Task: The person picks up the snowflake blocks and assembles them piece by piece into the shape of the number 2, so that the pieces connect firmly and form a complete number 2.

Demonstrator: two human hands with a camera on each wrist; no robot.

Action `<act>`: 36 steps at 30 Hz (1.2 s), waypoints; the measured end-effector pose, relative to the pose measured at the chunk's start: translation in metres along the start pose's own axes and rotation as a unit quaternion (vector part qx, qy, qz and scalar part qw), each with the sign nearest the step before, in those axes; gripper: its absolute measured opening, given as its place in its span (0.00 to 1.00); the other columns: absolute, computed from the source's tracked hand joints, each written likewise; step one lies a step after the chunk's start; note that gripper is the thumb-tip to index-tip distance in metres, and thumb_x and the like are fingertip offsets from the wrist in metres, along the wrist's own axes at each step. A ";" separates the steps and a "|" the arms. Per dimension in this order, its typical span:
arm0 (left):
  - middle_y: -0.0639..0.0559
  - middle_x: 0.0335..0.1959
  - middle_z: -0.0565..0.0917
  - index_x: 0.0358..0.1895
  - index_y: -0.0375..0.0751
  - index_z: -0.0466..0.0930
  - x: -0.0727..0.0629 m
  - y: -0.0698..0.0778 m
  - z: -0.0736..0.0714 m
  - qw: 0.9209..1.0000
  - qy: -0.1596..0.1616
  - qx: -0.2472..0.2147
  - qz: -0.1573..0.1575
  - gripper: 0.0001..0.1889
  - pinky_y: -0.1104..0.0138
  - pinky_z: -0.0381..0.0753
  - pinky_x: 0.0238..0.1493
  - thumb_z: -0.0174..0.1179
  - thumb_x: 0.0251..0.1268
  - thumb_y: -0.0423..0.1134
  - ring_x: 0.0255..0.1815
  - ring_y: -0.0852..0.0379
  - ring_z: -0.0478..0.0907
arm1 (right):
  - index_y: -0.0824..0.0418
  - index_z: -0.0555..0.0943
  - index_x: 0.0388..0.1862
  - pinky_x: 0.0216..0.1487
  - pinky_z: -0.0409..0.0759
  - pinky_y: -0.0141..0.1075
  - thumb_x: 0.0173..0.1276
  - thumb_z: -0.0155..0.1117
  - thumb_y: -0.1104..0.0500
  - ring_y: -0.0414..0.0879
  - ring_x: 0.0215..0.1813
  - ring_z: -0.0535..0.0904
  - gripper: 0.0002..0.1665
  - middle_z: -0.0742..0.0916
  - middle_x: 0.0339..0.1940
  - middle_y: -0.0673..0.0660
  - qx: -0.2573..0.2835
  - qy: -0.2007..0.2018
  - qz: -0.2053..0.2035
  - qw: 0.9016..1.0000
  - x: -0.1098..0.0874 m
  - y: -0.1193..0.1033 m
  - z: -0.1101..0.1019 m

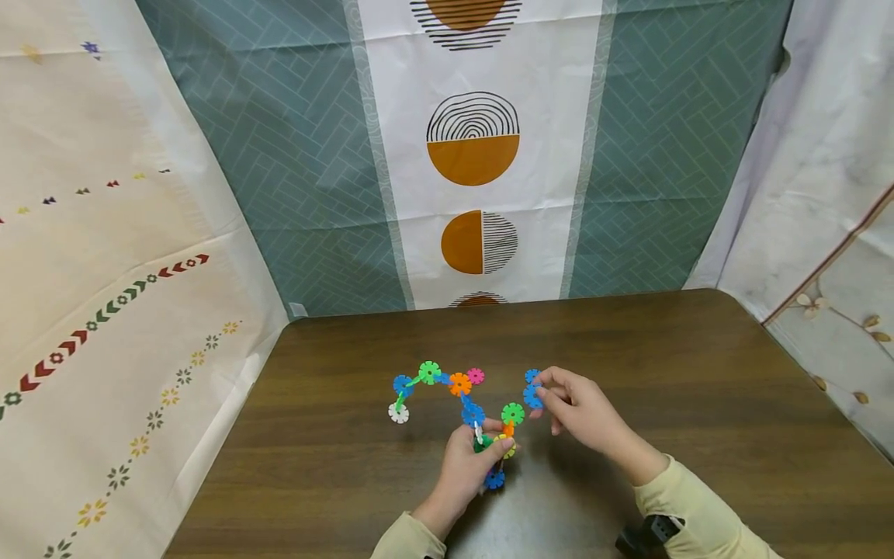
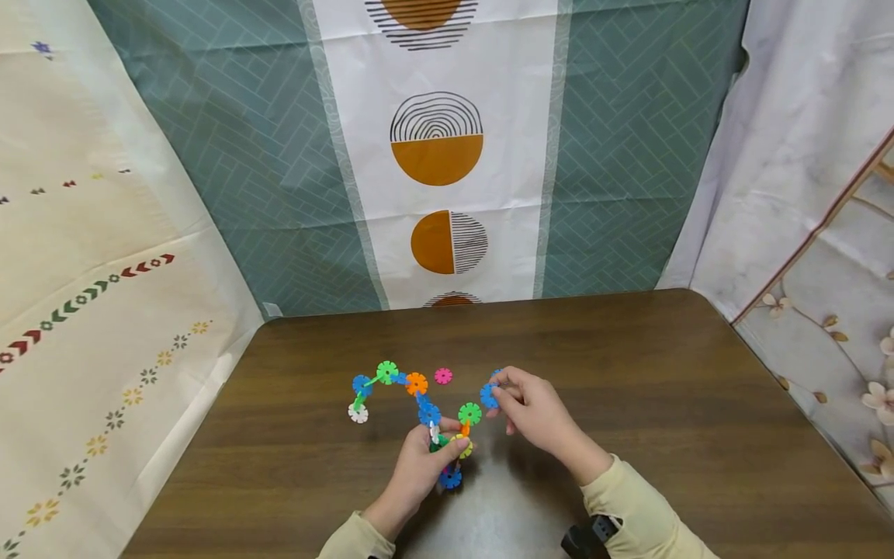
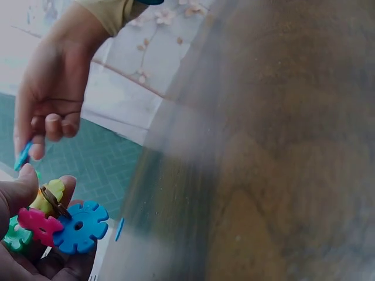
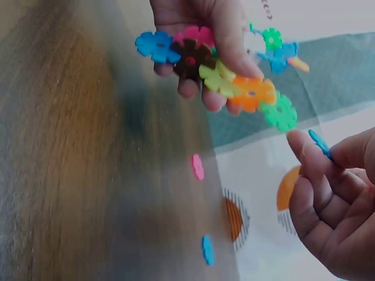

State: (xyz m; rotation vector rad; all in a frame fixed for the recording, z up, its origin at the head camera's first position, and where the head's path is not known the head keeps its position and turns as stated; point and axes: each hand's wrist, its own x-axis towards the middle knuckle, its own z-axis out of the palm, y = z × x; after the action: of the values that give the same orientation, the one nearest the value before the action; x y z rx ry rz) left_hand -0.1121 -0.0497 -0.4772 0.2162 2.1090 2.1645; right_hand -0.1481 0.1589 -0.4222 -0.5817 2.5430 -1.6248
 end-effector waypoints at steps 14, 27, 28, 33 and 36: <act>0.44 0.30 0.88 0.45 0.30 0.81 -0.001 0.001 0.005 0.998 0.009 0.053 0.012 0.12 0.71 0.80 0.32 0.68 0.60 0.32 0.30 0.56 0.84 | 0.59 0.79 0.49 0.14 0.68 0.32 0.73 0.58 0.63 0.39 0.12 0.67 0.08 0.78 0.16 0.46 -0.063 0.034 -0.003 0.997 0.000 -0.014 0.017; 0.54 0.29 0.85 0.37 0.38 0.85 -0.001 0.003 0.005 0.984 0.064 0.162 0.042 0.09 0.71 0.77 0.33 0.73 0.53 0.35 0.28 0.65 0.78 | 0.66 0.79 0.45 0.15 0.71 0.33 0.71 0.59 0.66 0.40 0.11 0.69 0.07 0.78 0.12 0.48 -0.087 0.037 0.002 0.995 0.004 -0.015 0.024; 0.54 0.30 0.85 0.36 0.39 0.85 0.000 0.003 0.005 0.983 0.065 0.168 0.044 0.09 0.71 0.77 0.34 0.73 0.53 0.35 0.30 0.64 0.78 | 0.66 0.79 0.44 0.15 0.72 0.33 0.70 0.59 0.66 0.41 0.11 0.70 0.06 0.78 0.12 0.48 -0.083 0.038 0.007 0.996 0.004 -0.014 0.025; 0.55 0.33 0.86 0.37 0.40 0.85 -0.001 0.001 0.005 0.979 0.061 0.188 0.049 0.09 0.70 0.77 0.38 0.73 0.54 0.36 0.35 0.62 0.79 | 0.68 0.79 0.44 0.16 0.73 0.34 0.70 0.57 0.68 0.45 0.12 0.72 0.06 0.78 0.13 0.53 -0.056 0.034 0.037 0.997 0.004 -0.012 0.027; 0.55 0.32 0.86 0.37 0.40 0.85 -0.001 0.000 0.005 0.978 0.060 0.192 0.051 0.09 0.70 0.77 0.39 0.73 0.54 0.37 0.35 0.62 0.79 | 0.67 0.79 0.44 0.16 0.72 0.34 0.70 0.57 0.68 0.44 0.12 0.72 0.07 0.79 0.13 0.54 -0.066 0.038 0.043 0.996 0.005 -0.012 0.029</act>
State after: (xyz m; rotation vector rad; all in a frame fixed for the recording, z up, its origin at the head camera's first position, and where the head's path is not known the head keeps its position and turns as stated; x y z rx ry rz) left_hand -0.1099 -0.0449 -0.4767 0.2353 2.6278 1.8382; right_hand -0.1419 0.1275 -0.4235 -0.4223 2.7043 -1.4887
